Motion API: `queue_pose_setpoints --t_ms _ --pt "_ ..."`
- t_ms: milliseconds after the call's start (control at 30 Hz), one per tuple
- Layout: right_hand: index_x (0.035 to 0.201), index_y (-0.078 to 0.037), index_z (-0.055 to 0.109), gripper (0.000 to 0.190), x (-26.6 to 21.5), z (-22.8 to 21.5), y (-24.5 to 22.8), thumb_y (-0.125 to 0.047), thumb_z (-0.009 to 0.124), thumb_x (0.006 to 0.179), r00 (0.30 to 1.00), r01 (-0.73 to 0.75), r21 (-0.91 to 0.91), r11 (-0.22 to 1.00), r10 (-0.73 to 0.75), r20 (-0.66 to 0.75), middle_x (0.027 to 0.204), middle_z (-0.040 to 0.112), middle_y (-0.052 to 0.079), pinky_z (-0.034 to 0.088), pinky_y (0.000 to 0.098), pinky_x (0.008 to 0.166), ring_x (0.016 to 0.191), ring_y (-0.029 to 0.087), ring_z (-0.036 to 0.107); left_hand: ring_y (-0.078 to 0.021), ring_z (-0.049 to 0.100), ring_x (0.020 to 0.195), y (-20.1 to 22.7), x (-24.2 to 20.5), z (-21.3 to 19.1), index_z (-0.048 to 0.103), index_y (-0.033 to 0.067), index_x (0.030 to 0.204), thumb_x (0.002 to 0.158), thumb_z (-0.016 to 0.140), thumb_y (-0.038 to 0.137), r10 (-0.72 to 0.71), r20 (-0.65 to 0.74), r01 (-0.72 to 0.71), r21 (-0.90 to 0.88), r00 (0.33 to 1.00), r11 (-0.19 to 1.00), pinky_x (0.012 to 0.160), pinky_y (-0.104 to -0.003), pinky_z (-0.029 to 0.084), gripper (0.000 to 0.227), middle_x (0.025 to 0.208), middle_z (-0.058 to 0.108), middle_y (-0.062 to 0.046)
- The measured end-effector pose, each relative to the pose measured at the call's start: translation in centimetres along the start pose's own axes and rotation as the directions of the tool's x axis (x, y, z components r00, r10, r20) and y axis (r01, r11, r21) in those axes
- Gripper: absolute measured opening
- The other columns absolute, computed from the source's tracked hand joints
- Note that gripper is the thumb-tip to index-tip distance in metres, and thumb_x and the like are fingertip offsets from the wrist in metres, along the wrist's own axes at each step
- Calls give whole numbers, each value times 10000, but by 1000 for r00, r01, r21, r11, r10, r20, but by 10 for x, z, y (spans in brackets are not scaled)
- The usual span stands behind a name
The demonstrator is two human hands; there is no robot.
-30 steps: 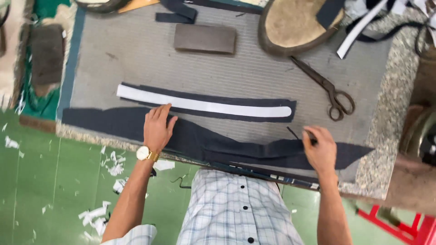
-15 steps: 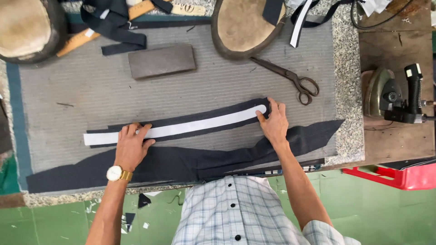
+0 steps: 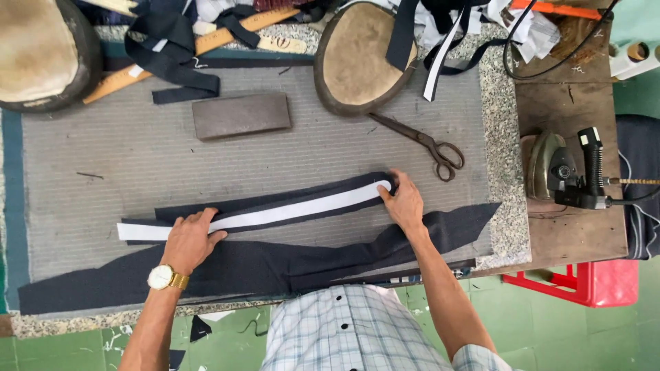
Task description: The person aligns a white fabric strip onto a dark fabric piece, irons it flat, then uses shears to trim the excess along the edge. The person repeats this process on a second fabric piece, cutting and removing the trimmed strips.
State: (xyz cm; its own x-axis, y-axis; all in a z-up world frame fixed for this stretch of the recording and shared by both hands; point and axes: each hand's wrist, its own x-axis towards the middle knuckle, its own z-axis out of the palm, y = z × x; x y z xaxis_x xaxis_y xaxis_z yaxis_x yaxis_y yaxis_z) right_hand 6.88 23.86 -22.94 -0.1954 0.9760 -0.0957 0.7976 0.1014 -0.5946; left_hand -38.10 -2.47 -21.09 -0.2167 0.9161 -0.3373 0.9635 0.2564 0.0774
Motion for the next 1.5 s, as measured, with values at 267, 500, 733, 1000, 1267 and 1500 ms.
queue_pose_setpoints --t_ms 267,500,733,1000,1267,1500 --pt "929 -59 734 273 5 14 35 -290 842 834 998 52 137 989 -50 -24 813 678 169 592 393 688 791 330 737 -267 640 1169 6 -10 -57 601 224 1326 864 748 447 -79 -62 81 35 995 996 989 -409 540 534 1485 502 -83" --pt "1045 -159 787 180 1 -21 -26 -225 827 882 999 8 312 950 4 -38 855 769 99 592 355 684 776 222 754 -249 637 1167 -22 8 -22 495 266 1496 878 725 496 -73 10 72 36 997 997 964 -412 496 699 1227 654 -27" --pt "1012 -114 768 164 11 -24 -37 -202 842 894 996 -5 349 937 37 -83 763 738 106 554 313 621 682 164 702 -353 746 1080 -55 23 -33 727 251 1188 871 723 505 -169 300 210 -109 939 972 935 -467 574 406 1077 803 -113" --pt "1014 -45 728 210 75 -4 -56 -188 835 903 994 1 489 872 51 -94 788 717 133 545 317 654 702 126 620 -455 728 1056 -106 72 -156 792 92 1052 870 742 228 -178 189 243 -418 966 875 885 -511 555 233 1037 805 -225" --pt "1261 -99 668 345 143 -27 -34 -318 629 998 947 125 100 987 -88 -309 1097 662 103 513 443 878 986 286 646 -230 683 1143 -82 108 -144 654 310 1409 859 675 563 46 -478 218 483 877 848 1013 -390 456 606 1220 758 51" --pt "1493 -305 518 599 209 -35 -14 -599 444 977 965 -94 -230 969 146 219 1712 33 131 282 603 1179 1506 424 195 -317 648 1136 71 65 -92 682 160 1235 891 684 375 168 -360 -225 -121 918 967 955 -549 490 406 1192 725 -103"
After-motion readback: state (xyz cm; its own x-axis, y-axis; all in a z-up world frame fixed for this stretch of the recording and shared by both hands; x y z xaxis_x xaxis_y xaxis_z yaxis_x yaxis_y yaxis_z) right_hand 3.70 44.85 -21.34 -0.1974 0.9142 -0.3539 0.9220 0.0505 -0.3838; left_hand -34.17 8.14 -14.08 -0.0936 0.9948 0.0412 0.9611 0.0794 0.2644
